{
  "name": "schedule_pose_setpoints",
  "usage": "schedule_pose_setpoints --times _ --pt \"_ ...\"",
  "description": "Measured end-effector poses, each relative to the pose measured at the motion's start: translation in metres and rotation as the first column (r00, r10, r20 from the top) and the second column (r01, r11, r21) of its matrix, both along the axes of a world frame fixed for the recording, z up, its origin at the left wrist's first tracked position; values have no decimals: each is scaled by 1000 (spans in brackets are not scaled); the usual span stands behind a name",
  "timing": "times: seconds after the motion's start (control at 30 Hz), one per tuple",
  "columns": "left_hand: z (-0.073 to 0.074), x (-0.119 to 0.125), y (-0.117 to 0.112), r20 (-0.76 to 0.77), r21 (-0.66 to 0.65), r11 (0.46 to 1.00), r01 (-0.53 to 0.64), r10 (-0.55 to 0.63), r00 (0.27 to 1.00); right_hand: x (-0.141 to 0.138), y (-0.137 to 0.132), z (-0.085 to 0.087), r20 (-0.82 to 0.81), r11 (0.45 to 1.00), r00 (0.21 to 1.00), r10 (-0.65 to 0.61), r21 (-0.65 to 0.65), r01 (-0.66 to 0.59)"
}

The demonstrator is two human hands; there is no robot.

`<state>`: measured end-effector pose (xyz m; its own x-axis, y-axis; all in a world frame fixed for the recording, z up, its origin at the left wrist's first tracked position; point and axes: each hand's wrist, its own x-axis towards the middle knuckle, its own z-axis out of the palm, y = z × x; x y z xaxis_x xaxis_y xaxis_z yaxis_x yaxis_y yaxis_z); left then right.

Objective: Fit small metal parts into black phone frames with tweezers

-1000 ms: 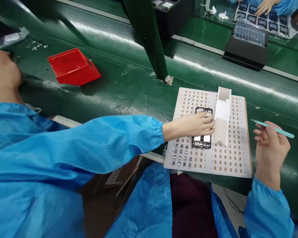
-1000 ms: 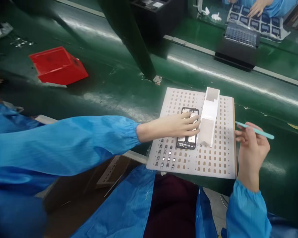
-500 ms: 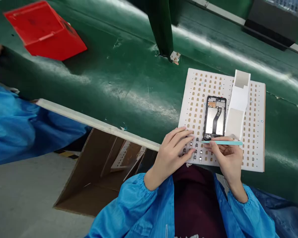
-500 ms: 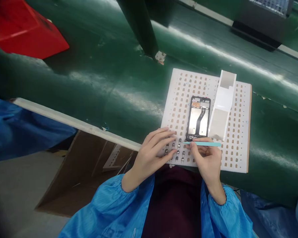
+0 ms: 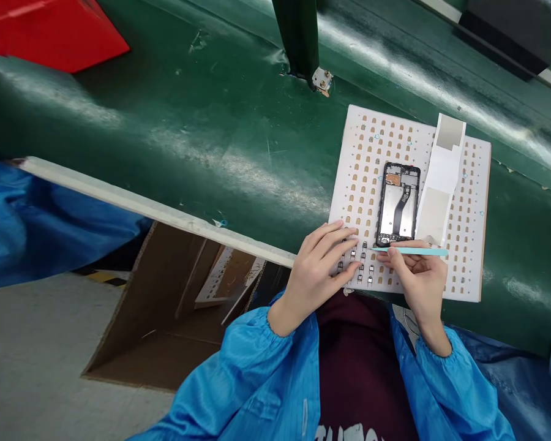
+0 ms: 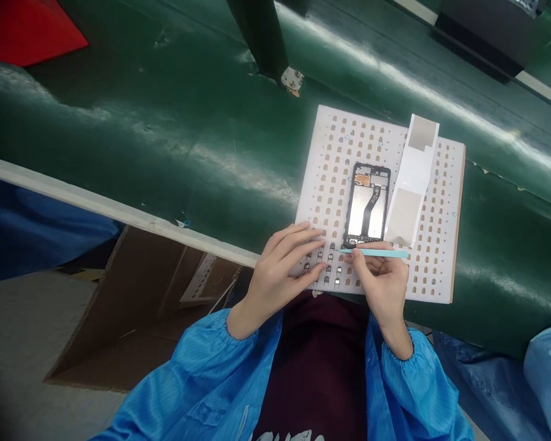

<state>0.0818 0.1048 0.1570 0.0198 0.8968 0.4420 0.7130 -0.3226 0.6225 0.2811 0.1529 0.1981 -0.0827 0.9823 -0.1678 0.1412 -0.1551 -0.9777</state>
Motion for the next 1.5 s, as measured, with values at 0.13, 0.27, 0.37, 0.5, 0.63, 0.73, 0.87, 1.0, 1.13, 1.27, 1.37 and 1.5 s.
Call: schedule_pose_setpoints --times 0.13,0.27,0.37,0.5,0.63,0.73,0.87,1.0,1.13,1.27,1.37,1.5 --pt "0 0 0 -1 4 1000 -5 5 1000 -2 -2 -1 11 1000 1000 -9 19 9" --pt "0 0 0 -1 2 1000 0 0 1000 -4 -4 -4 11 999 1000 -17 31 17" --pt "1 -1 0 22 -17 1000 1 -1 1000 -4 -5 -4 1 999 999 -34 22 34" --pt "7 -1 1 91 -85 996 -15 22 996 -3 -3 1 -19 998 998 -63 10 63" --pt "20 2 5 95 -79 996 -44 52 994 4 -5 8 -46 998 997 -57 -21 56" --pt "31 6 8 144 -39 999 -24 30 989 9 -9 11 -72 998 996 -49 -33 47" --pt "40 11 12 213 -17 999 -31 34 977 11 -14 15 -100 997 993 -70 -47 65" --pt "42 14 16 234 -11 1000 -25 27 972 12 -16 17 -90 996 992 -83 -44 79" --pt "42 16 17 283 -25 999 -37 43 958 11 -17 16 -95 995 991 -95 -10 95" --pt "42 19 15 347 -101 993 -62 93 933 6 -22 15 -53 988 992 -115 93 120" --pt "43 23 14 376 -138 987 -79 126 918 -1 -26 14 -51 968 991 -127 212 135" --pt "49 25 13 366 -143 985 -100 146 919 -8 -27 14 -74 940 980 -185 276 199"
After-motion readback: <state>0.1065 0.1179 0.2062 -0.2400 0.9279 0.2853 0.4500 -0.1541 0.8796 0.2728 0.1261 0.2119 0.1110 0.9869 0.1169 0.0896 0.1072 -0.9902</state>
